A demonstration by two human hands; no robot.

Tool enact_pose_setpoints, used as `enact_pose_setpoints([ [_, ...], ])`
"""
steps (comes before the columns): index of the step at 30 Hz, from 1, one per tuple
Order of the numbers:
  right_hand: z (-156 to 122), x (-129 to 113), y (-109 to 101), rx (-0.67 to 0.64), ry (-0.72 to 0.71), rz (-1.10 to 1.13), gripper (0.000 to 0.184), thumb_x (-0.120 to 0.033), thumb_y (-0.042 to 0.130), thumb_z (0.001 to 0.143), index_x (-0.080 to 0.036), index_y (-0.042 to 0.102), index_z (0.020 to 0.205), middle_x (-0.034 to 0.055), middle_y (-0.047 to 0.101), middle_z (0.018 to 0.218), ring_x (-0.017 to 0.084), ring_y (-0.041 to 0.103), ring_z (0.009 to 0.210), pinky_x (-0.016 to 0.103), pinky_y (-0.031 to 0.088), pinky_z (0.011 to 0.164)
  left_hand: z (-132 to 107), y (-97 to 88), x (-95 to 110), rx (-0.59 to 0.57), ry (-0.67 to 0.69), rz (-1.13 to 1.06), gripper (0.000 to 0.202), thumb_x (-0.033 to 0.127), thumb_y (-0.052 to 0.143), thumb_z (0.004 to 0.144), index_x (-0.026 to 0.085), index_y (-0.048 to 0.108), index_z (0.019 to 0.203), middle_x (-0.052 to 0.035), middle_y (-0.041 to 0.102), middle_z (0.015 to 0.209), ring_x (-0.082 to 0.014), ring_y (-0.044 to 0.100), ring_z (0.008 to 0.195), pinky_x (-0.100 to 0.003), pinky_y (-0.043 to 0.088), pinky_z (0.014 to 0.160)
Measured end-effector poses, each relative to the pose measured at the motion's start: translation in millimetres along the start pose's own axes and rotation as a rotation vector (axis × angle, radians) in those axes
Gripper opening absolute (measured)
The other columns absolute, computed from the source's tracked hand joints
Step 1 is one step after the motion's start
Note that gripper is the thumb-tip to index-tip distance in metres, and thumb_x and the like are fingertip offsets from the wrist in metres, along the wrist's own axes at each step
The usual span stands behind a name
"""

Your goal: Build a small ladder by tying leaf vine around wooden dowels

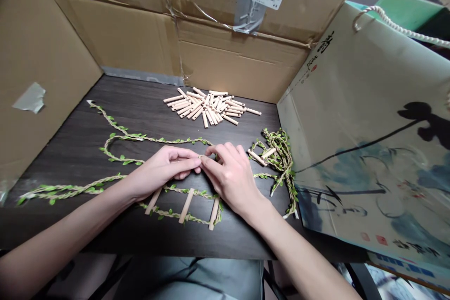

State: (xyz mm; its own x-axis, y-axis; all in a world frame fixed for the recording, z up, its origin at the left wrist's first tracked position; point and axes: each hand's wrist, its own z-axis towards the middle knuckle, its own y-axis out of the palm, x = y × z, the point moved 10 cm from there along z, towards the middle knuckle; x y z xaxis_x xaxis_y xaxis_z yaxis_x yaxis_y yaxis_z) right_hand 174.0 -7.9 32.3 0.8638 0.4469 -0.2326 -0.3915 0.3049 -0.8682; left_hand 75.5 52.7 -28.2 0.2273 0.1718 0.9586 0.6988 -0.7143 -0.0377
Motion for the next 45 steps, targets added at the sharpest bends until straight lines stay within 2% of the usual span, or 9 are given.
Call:
enact_pose_setpoints([
  [7,-0.4,-7.3,-1.5,0.017,-0.029,-0.110,0.022,-0.021,0.054,0.108,-0.021,0.075,0.105,0.0056,0.077,0.108,0.019,0.057,0.087,0.038,0.031,0.078,1.1,-1.0,-1.2,0.033,0.000,0.115,0.037,0.047,0.068,0.088,0.012,0.077,0.081,0.0021,0.052,0.056,-0.0094,0.040,0.054,-0.022,0.029,0.051],
  [14,-1.8,-9.4,0.4,0.019,-0.016,-0.064,0.021,-0.019,0.055,0.107,-0.022,0.076,0.107,0.0049,0.079,0.109,0.019,0.057,0.085,0.039,0.032,0.079,0.3,-2.1,1.5,0.099,0.006,0.132,0.031,0.042,0.069,0.083,0.013,0.074,0.073,0.0015,0.059,0.057,-0.0080,0.038,0.050,-0.021,0.030,0.049],
  [18,-3.4,-7.7,-1.1,0.035,0.018,0.006,0.022,-0.024,0.055,0.108,-0.022,0.077,0.104,0.0051,0.079,0.108,0.019,0.060,0.087,0.039,0.031,0.078,0.7,-2.7,1.3,0.101,0.007,0.136,0.026,0.037,0.068,0.081,0.013,0.074,0.071,0.0021,0.056,0.055,-0.0072,0.035,0.049,-0.021,0.026,0.047],
  [22,-2.0,11.8,-3.7,0.029,0.179,0.190,0.015,-0.034,0.071,0.100,-0.019,0.075,0.104,0.0055,0.079,0.103,0.021,0.063,0.089,0.037,0.035,0.078,1.6,-3.0,0.5,0.081,0.011,0.127,0.024,0.033,0.067,0.081,0.013,0.075,0.073,0.0009,0.059,0.057,-0.0075,0.038,0.050,-0.021,0.026,0.047],
  [24,-2.2,25.3,0.4,-0.017,0.295,0.281,0.022,-0.039,0.079,0.093,-0.020,0.076,0.104,0.0051,0.079,0.099,0.022,0.063,0.089,0.036,0.037,0.079,1.7,-3.9,-0.6,0.080,0.002,0.121,0.023,0.033,0.067,0.081,0.012,0.076,0.076,-0.0012,0.065,0.064,-0.0078,0.041,0.052,-0.020,0.027,0.048],
  [26,-2.4,31.9,6.2,-0.071,0.358,0.358,0.019,-0.039,0.080,0.092,-0.022,0.078,0.100,0.0040,0.080,0.096,0.023,0.063,0.089,0.036,0.038,0.080,1.6,-4.1,-1.2,0.076,-0.005,0.128,0.024,0.035,0.068,0.081,0.012,0.077,0.077,-0.0014,0.065,0.064,-0.0080,0.041,0.052,-0.020,0.027,0.048],
  [29,-1.5,31.1,9.8,-0.098,0.356,0.408,0.013,-0.035,0.078,0.094,-0.023,0.080,0.092,0.0029,0.081,0.094,0.022,0.062,0.088,0.037,0.038,0.081,1.4,-3.5,-1.6,0.066,-0.013,0.140,0.025,0.036,0.068,0.082,0.013,0.077,0.078,0.0004,0.059,0.058,-0.0084,0.040,0.051,-0.020,0.026,0.047],
  [36,-2.8,25.9,4.4,-0.026,0.337,0.335,0.009,-0.032,0.081,0.092,-0.023,0.080,0.090,0.0025,0.081,0.090,0.021,0.061,0.084,0.038,0.034,0.080,1.2,-1.8,-2.5,0.040,-0.017,0.185,0.028,0.038,0.066,0.084,0.013,0.077,0.079,0.0022,0.052,0.053,-0.0086,0.041,0.050,-0.019,0.027,0.048],
  [45,-7.2,36.6,20.8,-0.133,0.492,0.546,0.015,-0.036,0.078,0.092,-0.022,0.081,0.086,0.0029,0.074,0.076,0.019,0.057,0.073,0.033,0.038,0.072,-2.2,0.9,2.7,0.010,-0.006,0.322,0.031,0.039,0.062,0.090,0.014,0.079,0.083,0.0014,0.057,0.055,-0.0091,0.045,0.051,-0.020,0.030,0.048],
])
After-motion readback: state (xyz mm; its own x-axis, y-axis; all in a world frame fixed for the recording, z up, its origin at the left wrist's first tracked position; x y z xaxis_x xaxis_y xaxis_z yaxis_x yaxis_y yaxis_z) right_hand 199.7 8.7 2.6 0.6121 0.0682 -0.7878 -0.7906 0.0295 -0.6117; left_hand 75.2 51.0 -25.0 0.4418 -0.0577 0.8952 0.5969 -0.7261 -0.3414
